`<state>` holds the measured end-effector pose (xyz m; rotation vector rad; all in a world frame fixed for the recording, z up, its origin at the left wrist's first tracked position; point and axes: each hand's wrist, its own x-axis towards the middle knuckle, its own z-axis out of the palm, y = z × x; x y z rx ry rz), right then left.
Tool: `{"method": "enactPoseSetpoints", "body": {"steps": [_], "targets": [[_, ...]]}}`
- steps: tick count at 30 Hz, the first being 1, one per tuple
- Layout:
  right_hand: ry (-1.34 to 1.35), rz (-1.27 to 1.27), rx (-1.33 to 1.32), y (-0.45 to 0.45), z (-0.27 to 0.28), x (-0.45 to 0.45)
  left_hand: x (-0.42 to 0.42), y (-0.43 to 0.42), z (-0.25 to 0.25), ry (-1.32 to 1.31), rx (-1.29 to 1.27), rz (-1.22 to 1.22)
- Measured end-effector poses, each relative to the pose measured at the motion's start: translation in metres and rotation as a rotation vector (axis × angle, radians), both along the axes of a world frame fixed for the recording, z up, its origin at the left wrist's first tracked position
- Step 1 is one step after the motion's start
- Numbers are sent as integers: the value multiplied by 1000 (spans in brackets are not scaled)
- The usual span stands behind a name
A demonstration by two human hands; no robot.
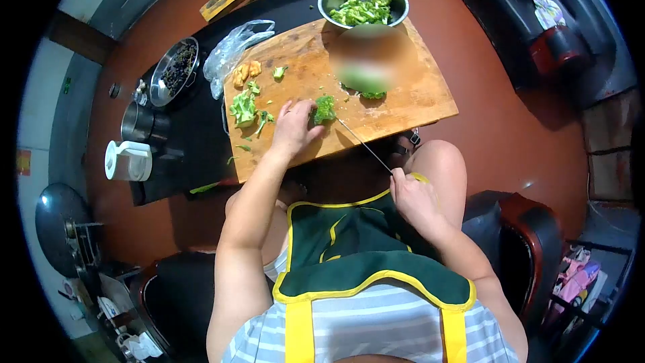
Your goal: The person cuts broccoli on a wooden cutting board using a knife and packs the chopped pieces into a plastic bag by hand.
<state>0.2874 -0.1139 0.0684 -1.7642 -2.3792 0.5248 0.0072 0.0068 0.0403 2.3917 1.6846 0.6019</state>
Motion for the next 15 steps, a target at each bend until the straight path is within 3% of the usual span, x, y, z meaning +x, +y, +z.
{"method": "enactPoseSetpoints", "body": {"steps": [4,7,15], "targets": [[-19,6,36,-1,-6,-8,7,-8,-5,-168,-113,138],[-25,8,40,0,-11,-13,13,-10,-12,-239,36,109],[-22,-17,-7,7,-15,-26,17,-4,-15,-154,28,177]]}}
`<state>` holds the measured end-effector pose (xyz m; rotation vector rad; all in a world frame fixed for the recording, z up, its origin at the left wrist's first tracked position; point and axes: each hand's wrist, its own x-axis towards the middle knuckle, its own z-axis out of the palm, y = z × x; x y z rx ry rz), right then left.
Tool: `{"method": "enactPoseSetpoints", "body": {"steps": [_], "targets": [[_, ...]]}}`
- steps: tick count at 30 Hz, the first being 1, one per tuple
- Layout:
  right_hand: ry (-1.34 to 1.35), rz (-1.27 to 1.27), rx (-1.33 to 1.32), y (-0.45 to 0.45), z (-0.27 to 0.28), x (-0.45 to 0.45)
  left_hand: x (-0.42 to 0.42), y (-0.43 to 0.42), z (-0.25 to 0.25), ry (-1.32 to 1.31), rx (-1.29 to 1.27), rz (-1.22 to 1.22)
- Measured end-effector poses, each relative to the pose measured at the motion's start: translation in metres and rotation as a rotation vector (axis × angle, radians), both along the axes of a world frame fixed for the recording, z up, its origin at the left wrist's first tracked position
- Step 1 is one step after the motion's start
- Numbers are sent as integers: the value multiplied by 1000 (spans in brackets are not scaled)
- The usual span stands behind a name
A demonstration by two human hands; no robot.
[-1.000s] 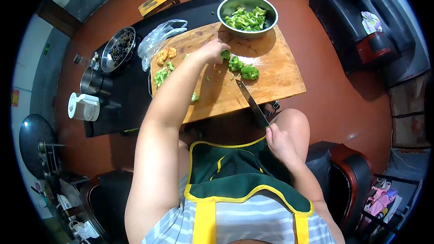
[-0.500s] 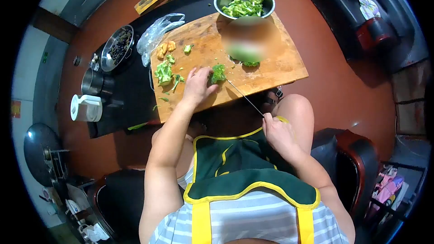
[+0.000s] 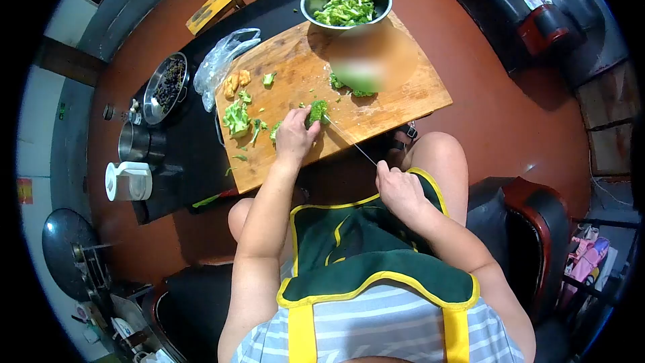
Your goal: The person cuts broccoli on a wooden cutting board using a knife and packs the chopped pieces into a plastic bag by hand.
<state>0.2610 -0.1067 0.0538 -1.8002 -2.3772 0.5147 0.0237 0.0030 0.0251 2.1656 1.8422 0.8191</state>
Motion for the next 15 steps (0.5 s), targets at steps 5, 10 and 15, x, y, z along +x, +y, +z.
{"method": "enactPoseSetpoints", "body": {"steps": [5,10,15], "targets": [[-27,-2,-77,11,1,-13,-5,9,-9,-18,-3,-7],[-42,48,-145,30,8,-18,-11,9,-4,3,-33,-61],[-13,-15,-335,55,30,-14,-15,2,-8,-36,-34,-59]]}}
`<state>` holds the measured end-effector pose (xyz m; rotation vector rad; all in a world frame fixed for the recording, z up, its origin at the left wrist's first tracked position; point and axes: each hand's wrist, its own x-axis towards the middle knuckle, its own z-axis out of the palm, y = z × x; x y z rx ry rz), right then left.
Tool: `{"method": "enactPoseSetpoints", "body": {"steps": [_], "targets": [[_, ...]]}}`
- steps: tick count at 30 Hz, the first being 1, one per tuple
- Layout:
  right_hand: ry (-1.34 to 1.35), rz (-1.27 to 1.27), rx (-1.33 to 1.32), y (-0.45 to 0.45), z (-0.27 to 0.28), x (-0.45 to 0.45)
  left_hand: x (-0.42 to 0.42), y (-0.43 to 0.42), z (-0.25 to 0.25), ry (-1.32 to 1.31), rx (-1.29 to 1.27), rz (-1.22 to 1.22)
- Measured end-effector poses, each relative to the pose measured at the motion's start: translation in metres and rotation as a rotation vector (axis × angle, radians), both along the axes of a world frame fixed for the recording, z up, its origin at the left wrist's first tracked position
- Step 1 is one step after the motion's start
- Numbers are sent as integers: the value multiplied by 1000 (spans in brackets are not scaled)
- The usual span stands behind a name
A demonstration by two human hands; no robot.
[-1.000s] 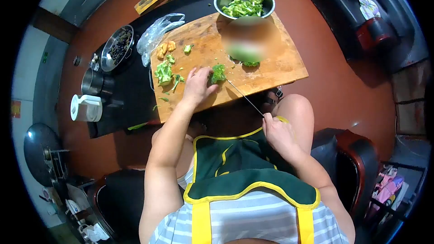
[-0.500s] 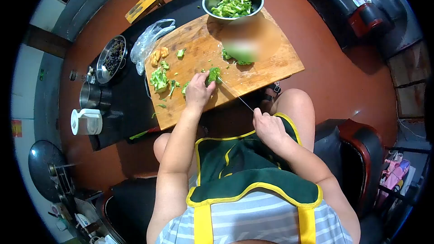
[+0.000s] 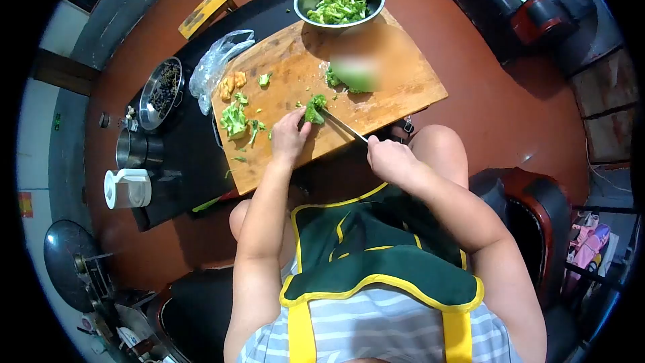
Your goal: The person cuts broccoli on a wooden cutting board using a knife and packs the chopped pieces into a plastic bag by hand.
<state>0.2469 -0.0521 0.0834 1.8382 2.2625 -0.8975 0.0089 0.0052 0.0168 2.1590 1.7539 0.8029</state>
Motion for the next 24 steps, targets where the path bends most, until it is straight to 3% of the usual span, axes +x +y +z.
{"method": "enactPoseSetpoints", "body": {"steps": [4,5,8,12,13,16,24], "targets": [[136,-30,-99,13,-24,16,-15,-2,-7,132,162,87],[140,-21,-53,9,-26,20,-20,-1,-5,52,2,109],[111,24,49,-8,-4,26,-7,-5,27,444,73,80],[54,-29,224,-32,-7,37,9,26,33,418,-15,-154],[46,-28,237,-35,-6,40,13,37,27,387,104,-214],[-10,-84,251,-41,-5,38,23,58,27,496,-241,-307],[-17,38,306,-51,-14,29,21,26,28,481,-91,-92]]}}
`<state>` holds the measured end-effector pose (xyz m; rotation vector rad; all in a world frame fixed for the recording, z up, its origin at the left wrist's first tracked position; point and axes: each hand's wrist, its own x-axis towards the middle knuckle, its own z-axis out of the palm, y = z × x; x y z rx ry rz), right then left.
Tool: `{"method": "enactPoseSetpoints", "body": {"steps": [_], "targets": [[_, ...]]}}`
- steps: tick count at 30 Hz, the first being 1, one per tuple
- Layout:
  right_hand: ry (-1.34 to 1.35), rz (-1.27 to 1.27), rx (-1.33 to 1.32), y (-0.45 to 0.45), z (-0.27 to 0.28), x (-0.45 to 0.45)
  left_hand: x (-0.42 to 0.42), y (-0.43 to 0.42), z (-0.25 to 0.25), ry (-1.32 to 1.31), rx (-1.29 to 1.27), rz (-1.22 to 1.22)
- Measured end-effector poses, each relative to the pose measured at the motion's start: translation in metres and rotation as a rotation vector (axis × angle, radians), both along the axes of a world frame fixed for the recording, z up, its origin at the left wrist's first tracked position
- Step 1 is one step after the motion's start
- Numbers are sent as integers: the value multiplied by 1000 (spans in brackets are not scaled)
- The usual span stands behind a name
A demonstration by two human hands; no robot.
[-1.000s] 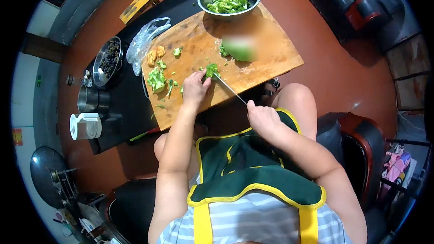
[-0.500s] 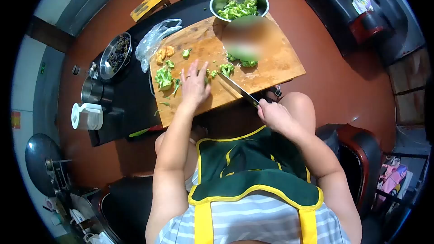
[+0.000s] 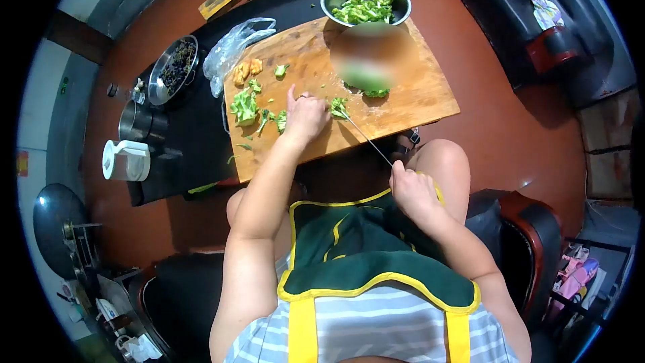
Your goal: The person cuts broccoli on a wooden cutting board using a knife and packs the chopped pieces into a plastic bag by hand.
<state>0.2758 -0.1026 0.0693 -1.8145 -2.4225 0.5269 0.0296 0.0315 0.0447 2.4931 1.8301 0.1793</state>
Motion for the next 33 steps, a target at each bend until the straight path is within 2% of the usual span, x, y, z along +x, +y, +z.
{"method": "enactPoseSetpoints", "body": {"steps": [10,15,18,20,24,25,28,31,33], "targets": [[-125,45,-7,13,-6,-7,1,0,-6,22,-23,14],[7,-46,-192,35,-3,0,-4,-6,-6,-13,21,7],[188,1,-280,37,-4,20,-9,-9,2,-46,68,-14],[242,-65,-247,30,1,26,-17,-5,5,-123,147,-57],[253,-156,-235,24,-5,29,-23,12,24,19,-90,-106],[245,-158,-245,25,-8,27,-19,17,34,123,-213,-108],[240,-136,-271,33,-16,18,-4,20,40,214,-261,-103],[187,-107,-272,37,-11,4,6,21,47,192,-303,-141],[127,-85,-263,37,-12,-1,-2,27,26,144,-226,-227]]}}
